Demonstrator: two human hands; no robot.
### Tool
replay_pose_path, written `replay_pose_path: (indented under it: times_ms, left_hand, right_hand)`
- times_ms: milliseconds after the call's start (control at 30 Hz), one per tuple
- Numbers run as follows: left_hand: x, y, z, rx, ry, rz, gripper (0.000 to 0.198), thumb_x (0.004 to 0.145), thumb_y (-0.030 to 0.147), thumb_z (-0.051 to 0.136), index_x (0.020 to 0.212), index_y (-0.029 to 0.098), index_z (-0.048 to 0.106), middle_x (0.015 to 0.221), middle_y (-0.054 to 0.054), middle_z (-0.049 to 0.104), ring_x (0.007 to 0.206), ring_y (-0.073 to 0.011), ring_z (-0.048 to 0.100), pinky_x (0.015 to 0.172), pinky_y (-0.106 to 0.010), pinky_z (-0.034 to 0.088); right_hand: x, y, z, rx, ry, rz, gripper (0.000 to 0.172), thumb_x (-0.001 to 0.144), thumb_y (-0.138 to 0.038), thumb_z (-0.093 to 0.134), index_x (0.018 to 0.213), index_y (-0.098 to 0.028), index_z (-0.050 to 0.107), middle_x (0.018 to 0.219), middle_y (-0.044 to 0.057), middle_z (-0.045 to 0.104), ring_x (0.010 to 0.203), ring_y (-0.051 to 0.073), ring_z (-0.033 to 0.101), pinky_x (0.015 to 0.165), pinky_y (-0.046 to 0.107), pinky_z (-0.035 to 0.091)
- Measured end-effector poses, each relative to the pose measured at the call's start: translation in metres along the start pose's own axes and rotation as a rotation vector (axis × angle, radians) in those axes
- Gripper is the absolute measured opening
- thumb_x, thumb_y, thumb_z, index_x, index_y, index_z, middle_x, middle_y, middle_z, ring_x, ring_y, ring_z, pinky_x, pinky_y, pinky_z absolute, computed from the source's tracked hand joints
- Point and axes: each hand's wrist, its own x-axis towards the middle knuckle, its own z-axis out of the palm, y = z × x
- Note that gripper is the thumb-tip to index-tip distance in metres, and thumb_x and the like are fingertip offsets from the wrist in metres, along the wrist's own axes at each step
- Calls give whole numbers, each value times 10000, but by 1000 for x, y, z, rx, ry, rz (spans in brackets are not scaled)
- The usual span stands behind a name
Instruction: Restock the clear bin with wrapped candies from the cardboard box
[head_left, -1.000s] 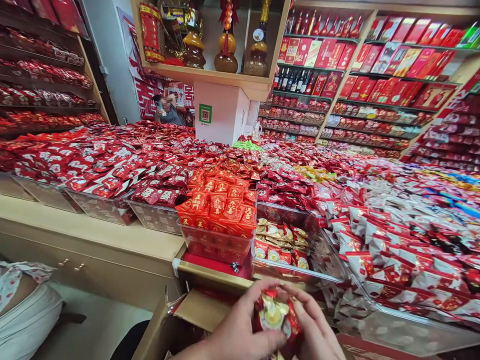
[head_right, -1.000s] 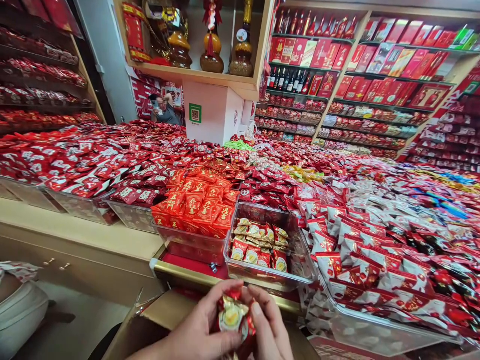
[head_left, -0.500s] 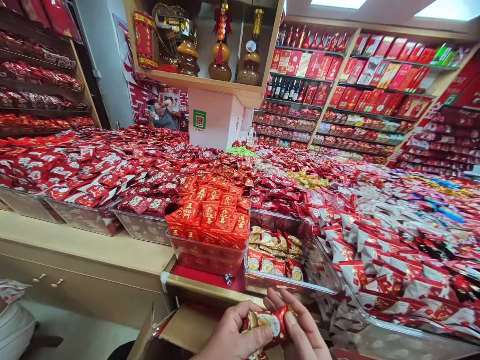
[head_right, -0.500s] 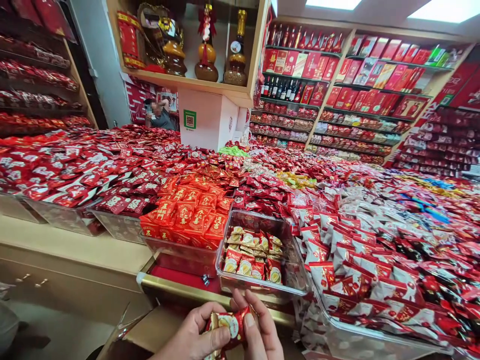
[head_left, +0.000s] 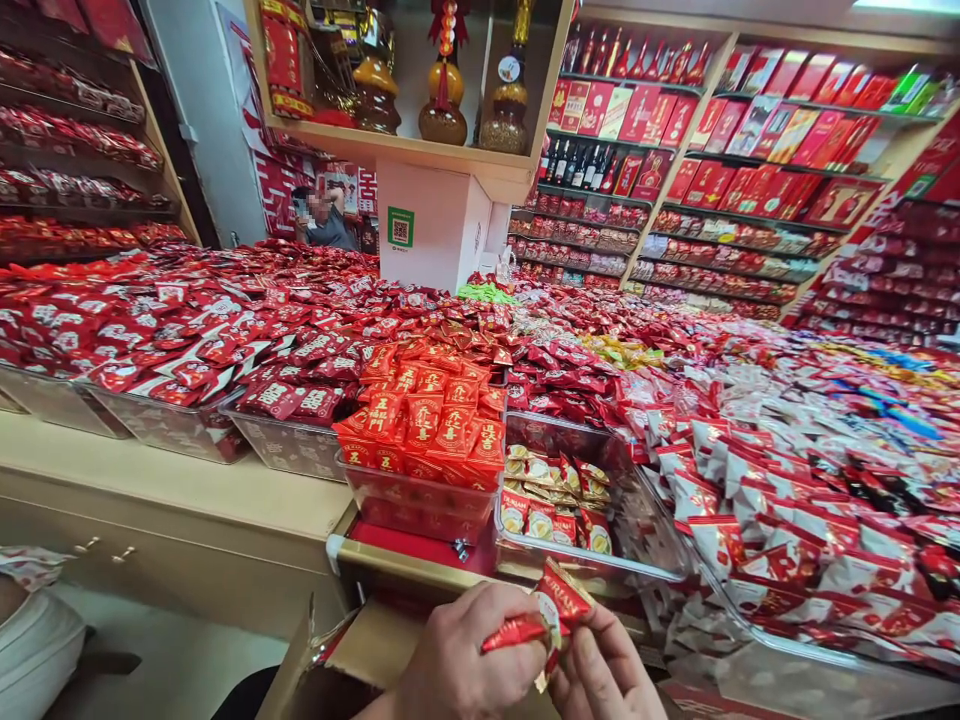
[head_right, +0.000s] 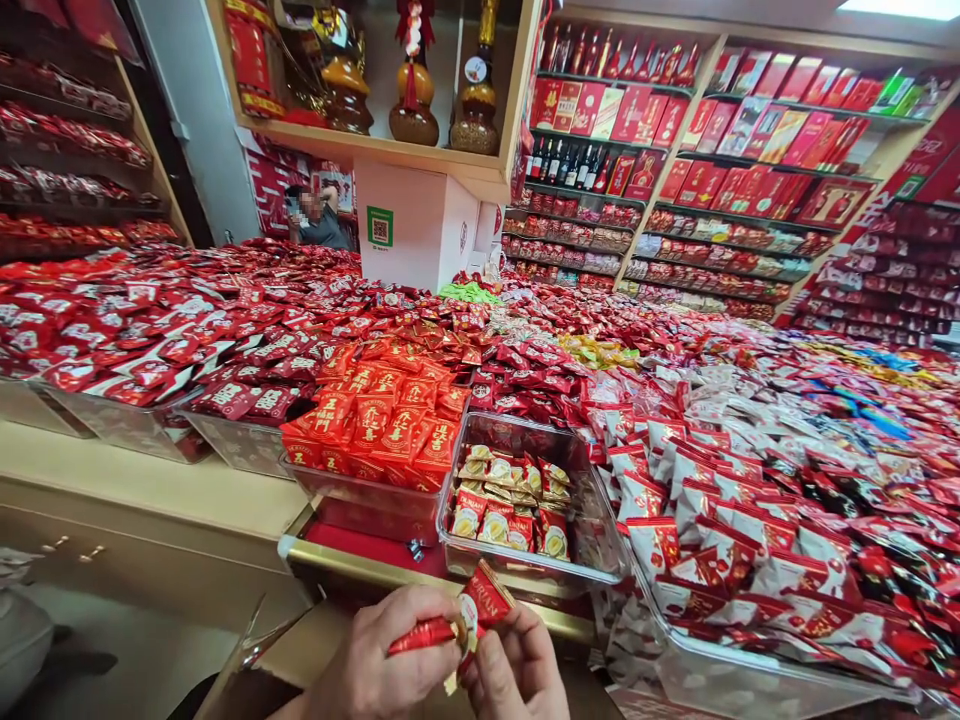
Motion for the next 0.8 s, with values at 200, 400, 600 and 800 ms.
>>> replay_pose_path:
  times_ms: [200, 400, 600, 800]
  left_hand:
    - [-11, -7, -2, 78, -24, 89, 174, 776, 193, 492, 846, 258, 637, 953, -54, 605, 779, -144, 571, 670, -222, 477]
    - [-35, -22, -28, 40, -2, -249, 159, 787, 132, 470, 860, 211, 586, 933, -63, 569, 840, -134, 572, 729, -217, 468]
    - [-39, -22, -25, 4, -53, -325, 156, 799, 148, 453, 856, 209, 585, 928, -46, 551, 795, -117, 576, 723, -209, 461]
    - [-41, -20, -27, -2, -115, -321, 177, 799, 148, 435, 850, 224, 587, 915, -38, 546, 763, -112, 567, 696, -202, 458]
  right_hand:
    - [3, -13, -1, -175, -45, -19, 359, 550, -324, 717, 814, -204, 506, 708, 7, 665, 631, 149, 611, 555, 246, 465]
    - [58, -98, 23, -787, 45, -515, 385, 645, -318, 610, 975, -174, 474, 841, 52, 623, 711, 155, 587, 605, 258, 450]
    - [134, -92, 32, -1711, -19, -205, 286, 636, -122, 504, 922, -120, 523, 721, 56, 617, 610, 140, 545, 515, 227, 380]
    - [150, -70, 27, -1945, -72, -38, 255, 616, -84, 495, 863, -97, 556, 729, 78, 631, 618, 145, 562, 478, 210, 366]
